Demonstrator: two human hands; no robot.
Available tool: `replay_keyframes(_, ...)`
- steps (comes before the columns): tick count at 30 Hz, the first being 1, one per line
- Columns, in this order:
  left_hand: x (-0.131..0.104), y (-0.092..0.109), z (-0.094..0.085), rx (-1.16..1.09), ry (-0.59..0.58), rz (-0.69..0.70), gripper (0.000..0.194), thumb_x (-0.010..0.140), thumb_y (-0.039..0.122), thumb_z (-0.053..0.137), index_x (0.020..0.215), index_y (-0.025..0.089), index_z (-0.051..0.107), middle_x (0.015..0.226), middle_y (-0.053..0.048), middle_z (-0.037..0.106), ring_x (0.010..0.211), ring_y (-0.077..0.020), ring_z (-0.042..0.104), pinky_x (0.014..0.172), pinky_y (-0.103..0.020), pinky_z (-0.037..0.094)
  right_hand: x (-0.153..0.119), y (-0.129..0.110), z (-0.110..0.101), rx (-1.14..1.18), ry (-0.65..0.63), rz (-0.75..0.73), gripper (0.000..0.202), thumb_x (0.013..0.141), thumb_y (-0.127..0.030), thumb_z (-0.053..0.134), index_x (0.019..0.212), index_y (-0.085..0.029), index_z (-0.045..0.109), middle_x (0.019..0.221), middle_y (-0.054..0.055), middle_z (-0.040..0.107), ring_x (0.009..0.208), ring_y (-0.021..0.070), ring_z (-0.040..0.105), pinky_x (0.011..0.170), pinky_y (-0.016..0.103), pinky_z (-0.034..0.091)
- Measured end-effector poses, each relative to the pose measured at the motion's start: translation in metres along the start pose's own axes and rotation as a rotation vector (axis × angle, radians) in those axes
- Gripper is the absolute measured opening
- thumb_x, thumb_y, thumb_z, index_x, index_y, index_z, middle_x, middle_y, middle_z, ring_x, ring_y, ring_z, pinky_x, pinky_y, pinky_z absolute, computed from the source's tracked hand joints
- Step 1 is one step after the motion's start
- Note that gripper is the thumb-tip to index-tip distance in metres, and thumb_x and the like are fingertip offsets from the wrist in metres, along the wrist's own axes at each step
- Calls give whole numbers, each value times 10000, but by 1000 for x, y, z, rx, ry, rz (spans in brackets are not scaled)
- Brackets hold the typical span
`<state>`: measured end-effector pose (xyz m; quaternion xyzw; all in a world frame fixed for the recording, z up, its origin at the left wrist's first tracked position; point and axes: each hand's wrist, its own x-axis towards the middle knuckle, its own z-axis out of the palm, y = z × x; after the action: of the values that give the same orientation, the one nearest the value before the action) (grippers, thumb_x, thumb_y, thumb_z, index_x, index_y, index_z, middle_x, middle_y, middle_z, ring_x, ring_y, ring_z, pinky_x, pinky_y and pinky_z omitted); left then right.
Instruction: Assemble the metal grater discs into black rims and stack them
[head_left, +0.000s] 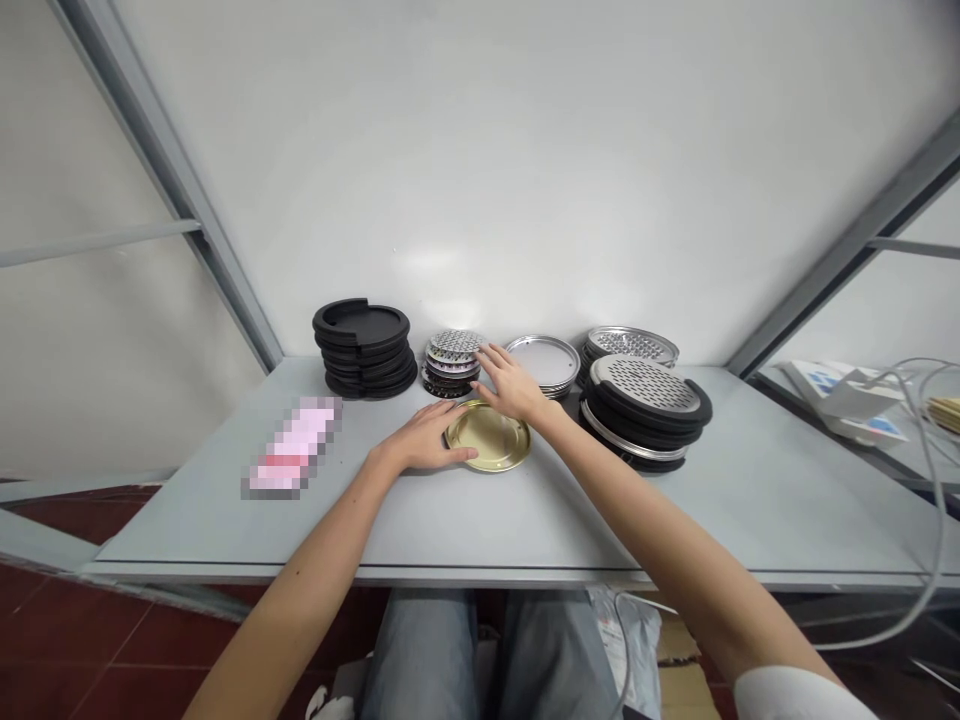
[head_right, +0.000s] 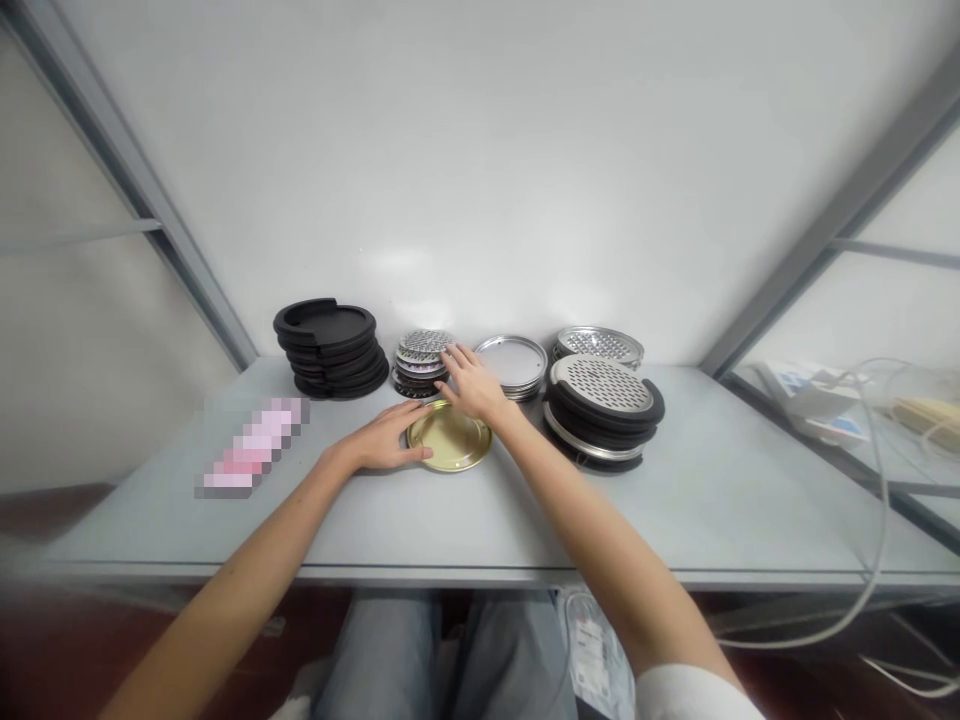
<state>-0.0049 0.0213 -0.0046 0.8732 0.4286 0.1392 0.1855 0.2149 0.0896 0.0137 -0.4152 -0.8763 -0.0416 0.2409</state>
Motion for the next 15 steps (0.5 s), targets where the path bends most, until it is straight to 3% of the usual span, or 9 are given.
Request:
replay_keyframes(9,1,1,1,2,2,-28,785,839,685,474,1463,221,368,1533,-114,336,1427,-361,253,1169,-501,219,10,-7,-10,-86,86,-28,560,969,-418,310,1428,-108,394,1500,116,373,1403,337,245,1157,501,240)
replay_keyframes(15,0,5,-2,-18,-6,-38,781,849,676,472,1453,188,389,1530,-134,337,1425,-359,260,1172,-487,220,11,-9,-19,-99,133,16,601,967,-428,329,1471,-102,325,1530,106,337,1361,350,285,1137,514,267)
